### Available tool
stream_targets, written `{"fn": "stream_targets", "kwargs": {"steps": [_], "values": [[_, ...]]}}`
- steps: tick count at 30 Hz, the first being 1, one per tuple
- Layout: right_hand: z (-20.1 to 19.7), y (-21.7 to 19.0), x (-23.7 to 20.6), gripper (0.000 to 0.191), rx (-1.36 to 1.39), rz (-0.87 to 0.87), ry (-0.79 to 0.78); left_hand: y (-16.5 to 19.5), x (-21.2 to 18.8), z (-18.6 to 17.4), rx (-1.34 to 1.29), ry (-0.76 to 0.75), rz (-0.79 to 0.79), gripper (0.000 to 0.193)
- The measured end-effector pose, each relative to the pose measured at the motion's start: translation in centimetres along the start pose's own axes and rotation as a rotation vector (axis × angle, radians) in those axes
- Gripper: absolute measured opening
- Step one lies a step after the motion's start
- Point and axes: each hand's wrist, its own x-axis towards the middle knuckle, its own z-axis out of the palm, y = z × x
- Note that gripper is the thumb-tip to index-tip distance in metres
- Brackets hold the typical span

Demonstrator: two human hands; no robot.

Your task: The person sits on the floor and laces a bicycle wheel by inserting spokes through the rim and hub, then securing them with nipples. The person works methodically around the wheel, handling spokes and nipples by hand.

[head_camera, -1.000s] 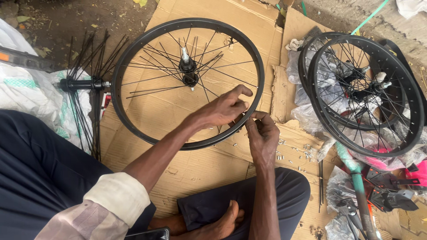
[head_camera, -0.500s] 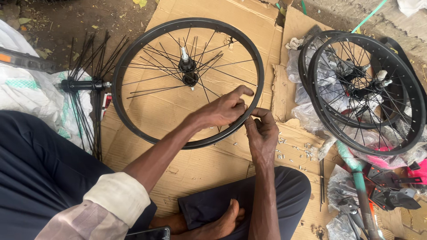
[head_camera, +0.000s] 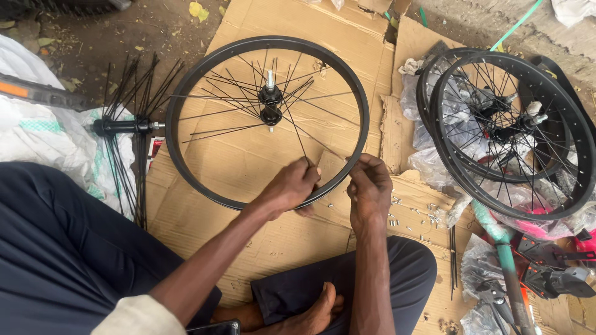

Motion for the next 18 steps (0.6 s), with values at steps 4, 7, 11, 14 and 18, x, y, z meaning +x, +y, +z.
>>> {"fn": "stream_targets", "kwargs": {"steps": [4, 7, 11, 14, 18], "values": [[-2.1, 1.1, 2.1, 0.02, 0.455, 0.23, 0.243, 2.3, 1.9, 2.4, -0.479, 0.143, 0.044, 0.023], [-3.6, 1.5, 2.3, 0.025, 0.548, 0.375, 0.33, 4.3, 4.1, 3.5, -0.716, 0.135, -0.023, 0.026], [-3.4, 1.3, 1.3, 0.03, 0.447, 0.157, 0.203, 4.4, 4.7, 3.1, -0.844, 0.018, 0.032, 0.028], [-2.3, 0.5, 0.4, 0.023, 0.196, -0.019, 0.188, 4.2, 4.6, 2.4, -0.845, 0.004, -0.043, 0.026], [-1.0, -0.7, -0.2, 0.015, 0.131, -0.074, 0.161, 4.4, 4.0, 1.7, -0.876, -0.056, -0.047, 0.021]]}}
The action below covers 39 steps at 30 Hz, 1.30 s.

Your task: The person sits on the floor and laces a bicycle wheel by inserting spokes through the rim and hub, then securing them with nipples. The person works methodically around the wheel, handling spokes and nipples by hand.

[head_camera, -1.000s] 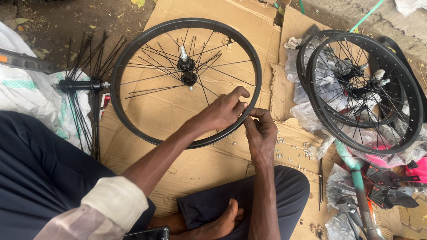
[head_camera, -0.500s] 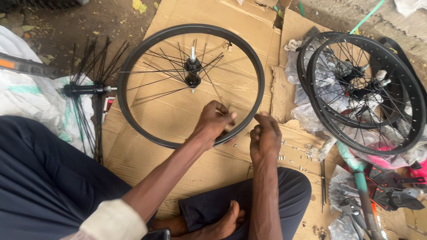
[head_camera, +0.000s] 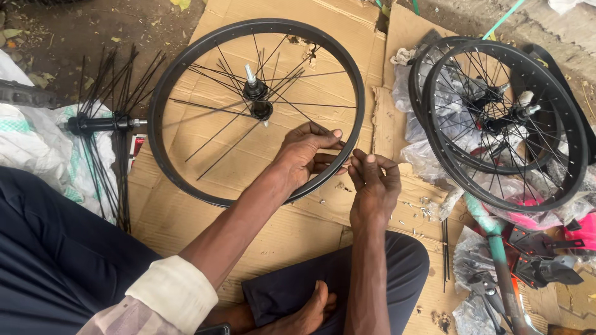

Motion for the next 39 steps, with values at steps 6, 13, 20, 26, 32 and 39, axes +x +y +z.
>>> {"fn": "stream_targets", "kwargs": {"steps": [6, 13, 20, 26, 32, 39], "values": [[0.4, -0.3, -0.1, 0.014, -0.068, -0.038, -0.072, -0.3, -0.3, 0.0, 0.038, 0.021, 0.043, 0.02], [0.8, -0.4, -0.3, 0.019, -0.077, -0.013, -0.149, -0.6, 0.2, -0.1, 0.122, 0.008, 0.145, 0.022], [1.7, -0.9, -0.5, 0.01, -0.382, -0.177, -0.169, -0.7, -0.1, 0.4, 0.268, 0.079, 0.218, 0.02], [1.9, -1.4, -0.3, 0.01, -0.433, -0.198, -0.267, -0.9, 0.1, 0.6, 0.308, 0.104, 0.24, 0.02], [2.0, -1.3, -1.2, 0.009, -0.524, -0.254, -0.252, -1.2, 0.3, 0.3, 0.32, 0.122, 0.243, 0.02], [2.1, -1.2, -1.7, 0.009, -0.534, -0.235, -0.225, -1.6, 0.3, 0.0, 0.316, 0.113, 0.238, 0.017]]}}
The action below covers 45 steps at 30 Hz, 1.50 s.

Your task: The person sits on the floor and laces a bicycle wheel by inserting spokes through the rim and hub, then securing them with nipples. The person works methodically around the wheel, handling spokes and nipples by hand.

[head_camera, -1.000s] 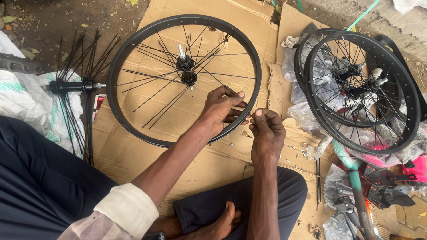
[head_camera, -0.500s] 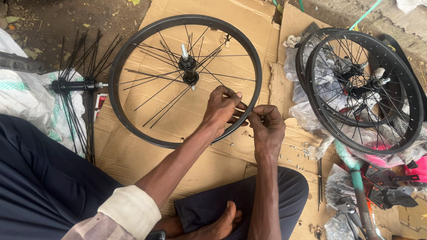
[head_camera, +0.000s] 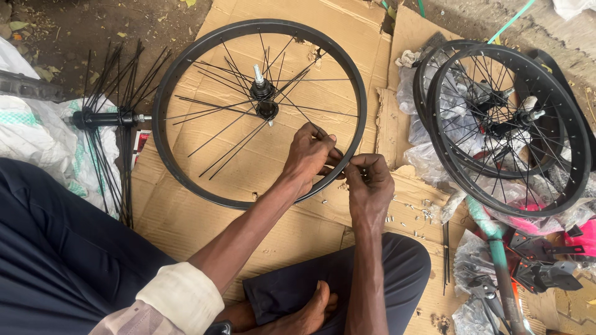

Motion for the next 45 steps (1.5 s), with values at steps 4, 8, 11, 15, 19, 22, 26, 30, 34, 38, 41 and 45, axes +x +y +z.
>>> {"fn": "stream_targets", "kwargs": {"steps": [4, 8, 11, 15, 19, 22, 26, 30, 34, 38, 41, 45], "values": [[-0.1, 0.4, 0.5, 0.01, 0.24, 0.015, -0.055, 0.0, 0.0, -0.1, -0.041, -0.02, 0.007, 0.016], [-0.5, 0.8, 0.9, 0.01, 0.168, 0.03, -0.056, -0.1, 0.0, -0.1, -0.033, -0.022, 0.003, 0.018], [-0.6, 1.2, 1.1, 0.011, 0.212, 0.02, -0.077, -0.2, -0.1, -0.1, -0.04, -0.036, 0.039, 0.019], [-0.5, 1.5, 1.0, 0.017, 0.042, 0.004, -0.001, 0.3, -0.2, 0.0, -0.041, -0.01, 0.012, 0.02], [-0.6, 1.8, 1.4, 0.015, 0.208, 0.084, -0.08, 0.4, -0.4, 0.7, 0.236, 0.164, 0.105, 0.027], [-0.3, 2.1, 1.6, 0.007, 0.332, 0.195, -0.074, -0.4, -0.7, 0.8, 0.602, 0.33, 0.426, 0.037], [-0.2, 2.3, 1.4, 0.012, 0.153, 0.16, -0.059, -0.8, 0.8, -0.6, 1.058, 0.073, 0.749, 0.022], [-0.1, 1.8, 1.0, 0.013, 0.056, 0.123, -0.034, 1.1, 3.4, -1.8, 0.819, -0.506, 0.429, 0.024], [0.0, 1.5, 0.6, 0.01, 0.146, -0.004, -0.087, 3.0, 3.5, -1.5, 0.776, -0.634, 0.177, 0.041], [0.1, 1.6, 0.8, 0.009, 0.116, -0.02, -0.094, 4.3, 2.7, -0.7, 0.882, -0.566, 0.142, 0.049], [0.0, 1.6, 0.7, 0.01, -0.02, 0.056, -0.048, 4.5, 2.6, -0.8, 0.777, -0.614, 0.114, 0.06], [0.0, 1.4, 0.6, 0.008, 0.051, -0.014, -0.088, 4.0, 2.9, -1.0, 0.918, -0.578, 0.177, 0.068]]}}
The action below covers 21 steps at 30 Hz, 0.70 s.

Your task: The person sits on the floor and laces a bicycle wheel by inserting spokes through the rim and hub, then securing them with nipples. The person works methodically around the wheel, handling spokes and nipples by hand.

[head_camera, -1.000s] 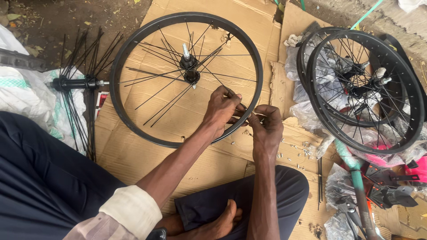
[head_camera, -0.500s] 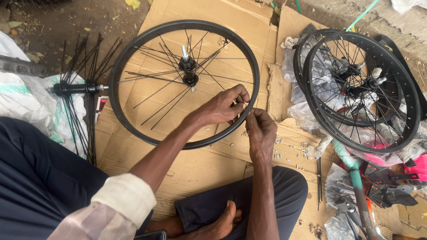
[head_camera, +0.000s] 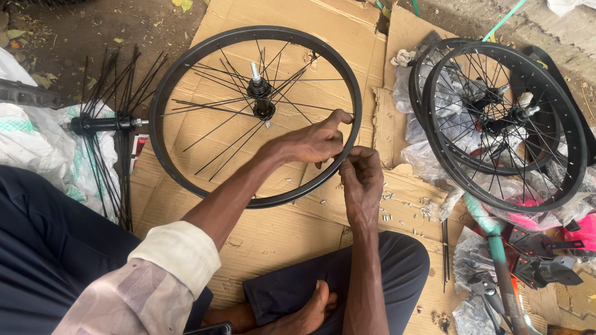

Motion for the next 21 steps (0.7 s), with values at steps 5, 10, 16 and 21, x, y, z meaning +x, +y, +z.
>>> {"fn": "stream_targets", "kwargs": {"steps": [5, 10, 16, 21], "values": [[0.0, -0.2, 0.1, 0.008, -0.106, 0.016, 0.008, -0.3, 0.3, 0.1, -0.048, -0.009, -0.028, 0.059], [0.1, 0.0, 0.0, 0.008, 0.016, -0.023, -0.015, -0.1, 0.4, 0.1, 0.077, 0.017, 0.0, 0.065], [0.3, 0.1, 0.0, 0.012, -0.103, 0.031, 0.017, -0.9, 0.5, 0.3, -0.02, 0.015, -0.018, 0.068], [0.4, 0.3, 0.0, 0.011, -0.065, 0.02, 0.02, -1.9, 1.3, 0.8, 0.061, 0.098, 0.084, 0.062]]}}
